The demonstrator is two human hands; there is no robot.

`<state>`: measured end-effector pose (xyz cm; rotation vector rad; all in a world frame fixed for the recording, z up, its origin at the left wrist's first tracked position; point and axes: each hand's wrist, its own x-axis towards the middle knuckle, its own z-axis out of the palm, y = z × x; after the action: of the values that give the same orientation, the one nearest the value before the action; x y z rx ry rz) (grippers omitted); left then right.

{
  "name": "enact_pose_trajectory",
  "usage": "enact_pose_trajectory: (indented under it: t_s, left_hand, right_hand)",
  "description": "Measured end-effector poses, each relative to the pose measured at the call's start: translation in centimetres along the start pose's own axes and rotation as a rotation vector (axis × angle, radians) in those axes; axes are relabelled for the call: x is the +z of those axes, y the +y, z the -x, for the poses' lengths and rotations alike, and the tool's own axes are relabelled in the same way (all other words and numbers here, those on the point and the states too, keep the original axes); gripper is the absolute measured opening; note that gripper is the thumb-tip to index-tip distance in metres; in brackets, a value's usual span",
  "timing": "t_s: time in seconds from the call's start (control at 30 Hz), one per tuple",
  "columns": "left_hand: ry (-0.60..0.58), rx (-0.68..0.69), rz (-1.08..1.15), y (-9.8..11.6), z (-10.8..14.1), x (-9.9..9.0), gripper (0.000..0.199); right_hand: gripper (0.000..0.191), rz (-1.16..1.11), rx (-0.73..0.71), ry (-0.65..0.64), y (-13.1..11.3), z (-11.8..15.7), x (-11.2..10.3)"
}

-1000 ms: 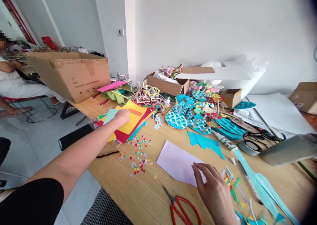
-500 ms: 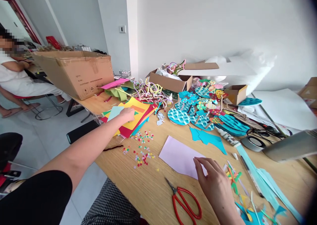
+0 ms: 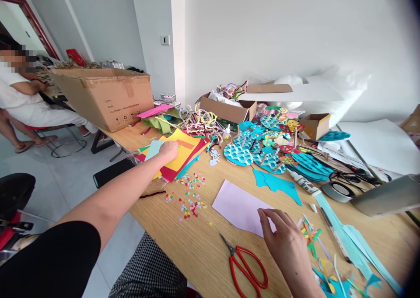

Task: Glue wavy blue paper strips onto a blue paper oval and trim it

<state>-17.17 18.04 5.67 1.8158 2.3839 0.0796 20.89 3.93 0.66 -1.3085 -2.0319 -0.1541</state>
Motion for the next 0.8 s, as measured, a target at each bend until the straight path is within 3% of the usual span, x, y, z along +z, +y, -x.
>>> enact_pose_trajectory:
  t_s: [0.17, 0.3, 0.47, 0.57, 0.67, 0.8]
  left_hand:
    - [0.032, -0.074, 0.029, -0.3, -0.2, -0.7, 0.035]
    - [0.075, -0.086, 0.126, -0.4, 0.1, -2.7, 0.035]
    - [0.066, 0.079, 0.394, 1.6, 2.8, -4.8, 0.028]
    - [-0.053, 0.259, 0.595, 4.5, 6.8, -3.2, 0.021]
    - [-0.274, 0.423, 0.751, 7.9, 11.5, 0.2, 0.02]
    - [-0.488, 0.537, 0.9, 11.5, 15.5, 4.4, 0.021]
  right_hand:
    - [0.03, -0.007, -0.001, -0.017, 0.0, -0.1, -0.1]
    - [0.031, -0.024, 0.016, -0.019, 0.0, -0.1, -0.1]
    - [0.031, -0.153, 0.118, -0.034, -0.2, 0.1, -0.1]
    - [0.033, -0.342, 0.292, -0.131, -0.5, 0.0, -0.3]
    - [0.035, -0.587, 0.462, -0.268, -0.9, -0.3, -0.5]
    - [0.041, -0.884, 0.533, -0.389, -1.4, -0.6, -0.5]
